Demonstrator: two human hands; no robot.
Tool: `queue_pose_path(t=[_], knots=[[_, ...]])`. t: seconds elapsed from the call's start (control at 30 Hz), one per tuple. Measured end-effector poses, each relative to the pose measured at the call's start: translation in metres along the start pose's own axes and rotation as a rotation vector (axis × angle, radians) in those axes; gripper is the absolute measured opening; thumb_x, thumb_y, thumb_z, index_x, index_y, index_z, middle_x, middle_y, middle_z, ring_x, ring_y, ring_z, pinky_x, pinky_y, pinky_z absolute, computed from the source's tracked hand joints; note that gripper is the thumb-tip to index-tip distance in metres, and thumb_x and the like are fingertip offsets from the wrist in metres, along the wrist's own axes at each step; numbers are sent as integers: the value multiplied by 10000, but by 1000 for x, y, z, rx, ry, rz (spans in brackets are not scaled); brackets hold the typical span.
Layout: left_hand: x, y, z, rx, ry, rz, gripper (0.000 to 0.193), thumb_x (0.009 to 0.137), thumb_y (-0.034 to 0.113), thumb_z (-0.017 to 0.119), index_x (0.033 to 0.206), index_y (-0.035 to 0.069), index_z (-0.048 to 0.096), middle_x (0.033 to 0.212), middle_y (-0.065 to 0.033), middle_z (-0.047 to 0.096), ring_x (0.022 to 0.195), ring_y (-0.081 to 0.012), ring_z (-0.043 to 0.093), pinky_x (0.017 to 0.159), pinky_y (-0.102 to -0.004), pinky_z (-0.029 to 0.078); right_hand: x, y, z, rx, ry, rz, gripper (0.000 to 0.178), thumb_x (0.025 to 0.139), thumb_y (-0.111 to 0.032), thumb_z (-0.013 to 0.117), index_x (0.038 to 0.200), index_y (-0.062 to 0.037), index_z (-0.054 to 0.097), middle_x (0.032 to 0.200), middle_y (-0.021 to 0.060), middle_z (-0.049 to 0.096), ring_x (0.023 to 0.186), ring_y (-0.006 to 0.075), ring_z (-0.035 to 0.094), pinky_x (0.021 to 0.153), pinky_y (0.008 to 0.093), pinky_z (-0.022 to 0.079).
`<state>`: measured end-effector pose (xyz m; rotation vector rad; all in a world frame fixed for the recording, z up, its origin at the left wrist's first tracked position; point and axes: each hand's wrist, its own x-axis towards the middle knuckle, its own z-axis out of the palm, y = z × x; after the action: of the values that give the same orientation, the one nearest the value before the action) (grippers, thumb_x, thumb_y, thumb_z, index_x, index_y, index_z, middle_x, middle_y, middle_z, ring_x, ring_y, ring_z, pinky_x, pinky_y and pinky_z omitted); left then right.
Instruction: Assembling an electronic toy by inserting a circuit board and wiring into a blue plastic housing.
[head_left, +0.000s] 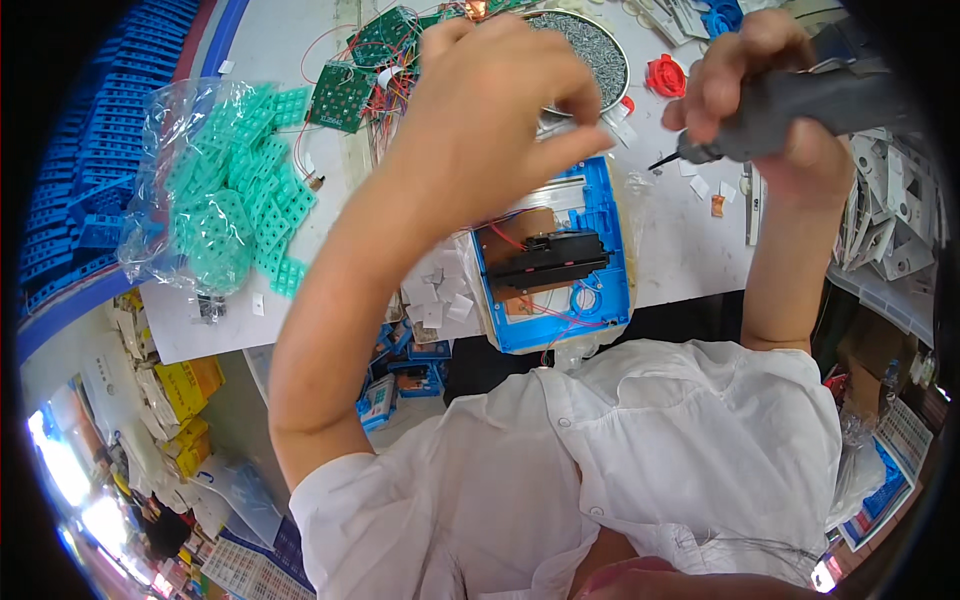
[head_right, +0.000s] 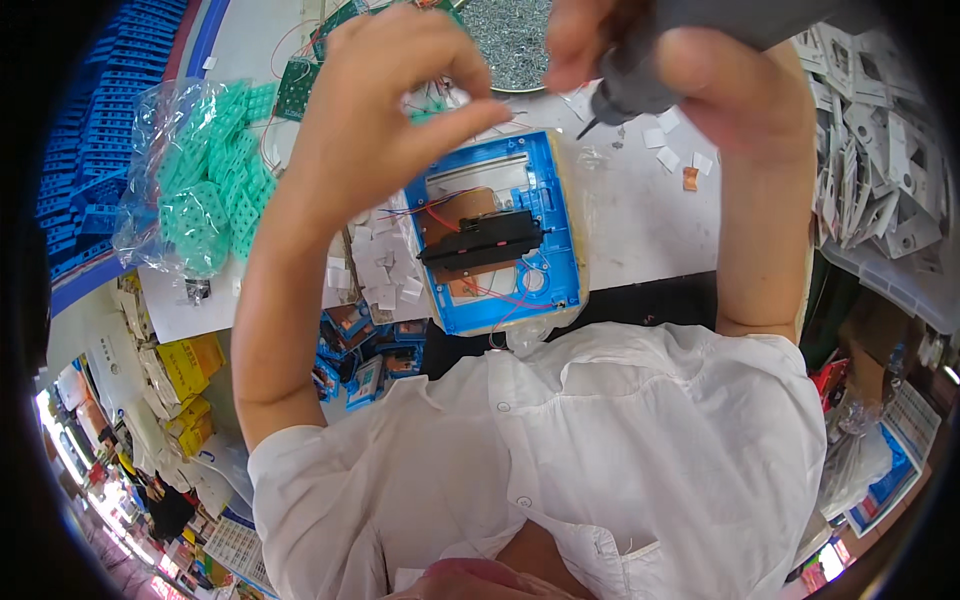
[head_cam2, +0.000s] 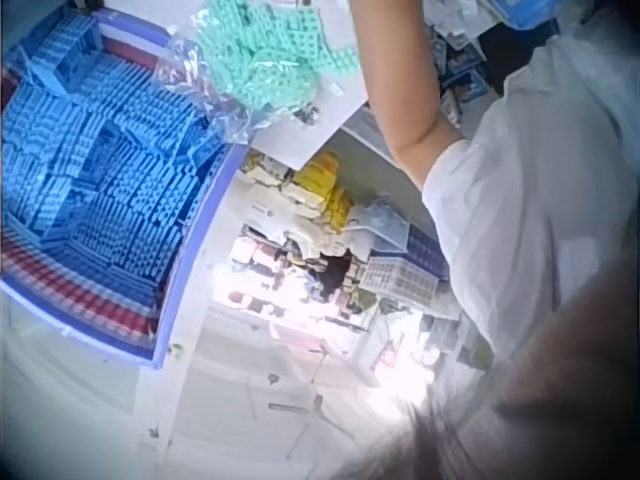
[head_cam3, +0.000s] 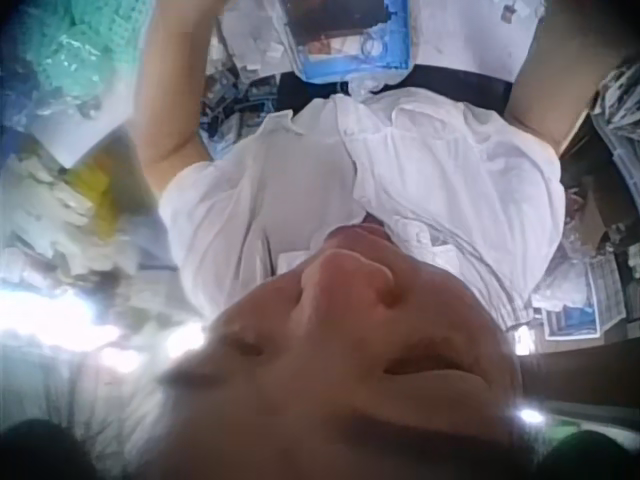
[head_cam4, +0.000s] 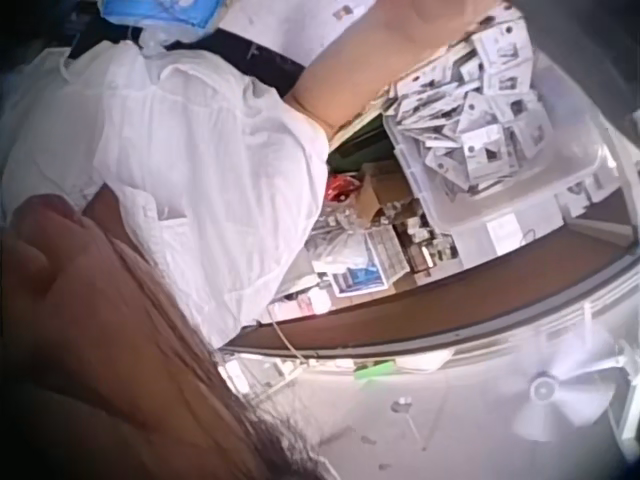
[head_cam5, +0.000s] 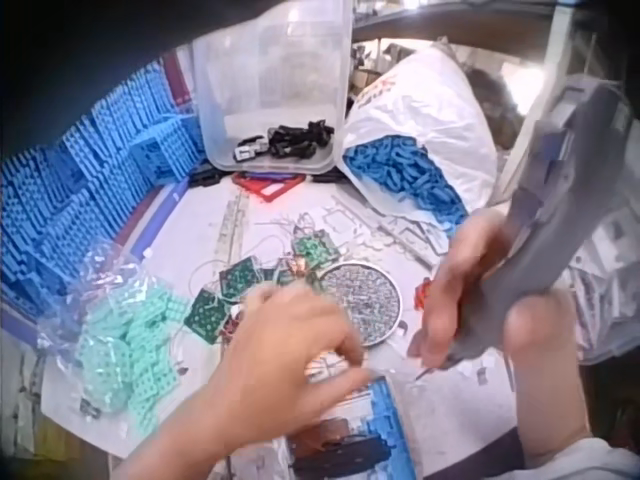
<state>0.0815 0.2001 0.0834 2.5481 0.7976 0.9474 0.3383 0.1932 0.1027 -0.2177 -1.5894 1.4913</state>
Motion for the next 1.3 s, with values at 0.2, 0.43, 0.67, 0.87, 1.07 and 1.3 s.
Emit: queue_pose_path(t=[0.2, 0.43, 0.67, 0.87, 1.07, 1.3], knots=[[-82, 55, 11, 17, 156, -60, 209, 735, 169, 839, 900, 140, 714, 938, 23, 674, 798, -179, 595, 857, -408, 326, -4, -6, 60, 54, 24, 26, 311, 973, -265, 712, 1188, -180, 504, 725, -69, 617, 662, 65, 583, 697, 287, 508], [-121, 76, 34, -58, 248, -226, 269, 730, 153, 848, 973, 124, 736, 939, 22, 672, 781, -158, 598, 828, -394, 309, -6, 5, 102, 200, 1, 6, 294, 944, -186, 753, 1126, -153, 524, 737, -39, 635, 604, 89, 593, 601, 291, 528], [-122, 73, 35, -50, 267, -213, 286, 696, 145, 859, 954, 120, 740, 942, 28, 675, 768, -152, 607, 825, -394, 306, -4, 8, 102, 220, -14, -21, 291, 941, -167, 754, 1130, -149, 533, 740, -33, 644, 628, 95, 619, 587, 283, 538], [-124, 71, 39, -44, 299, -206, 297, 645, 165, 874, 905, 130, 734, 910, 31, 665, 746, -146, 599, 814, -395, 309, -1, 11, 104, 197, -32, 2, 276, 939, -165, 757, 1094, -159, 529, 735, -34, 649, 611, 100, 618, 576, 285, 545], [-128, 69, 40, 21, 347, -190, 281, 646, 195, 877, 877, 145, 725, 872, 39, 643, 694, -140, 585, 804, -402, 311, -2, 16, 103, 190, -49, 1, 281, 935, -168, 764, 1083, -151, 525, 737, -20, 652, 609, 106, 617, 575, 292, 545], [-128, 69, 36, -13, 272, -375, 439, 660, 314, 879, 1025, 140, 709, 1014, 29, 670, 879, -178, 610, 916, -440, 300, 0, 20, 108, 107, 27, 22, 294, 952, -214, 753, 1112, -145, 516, 695, -24, 609, 582, 106, 573, 575, 290, 512]])
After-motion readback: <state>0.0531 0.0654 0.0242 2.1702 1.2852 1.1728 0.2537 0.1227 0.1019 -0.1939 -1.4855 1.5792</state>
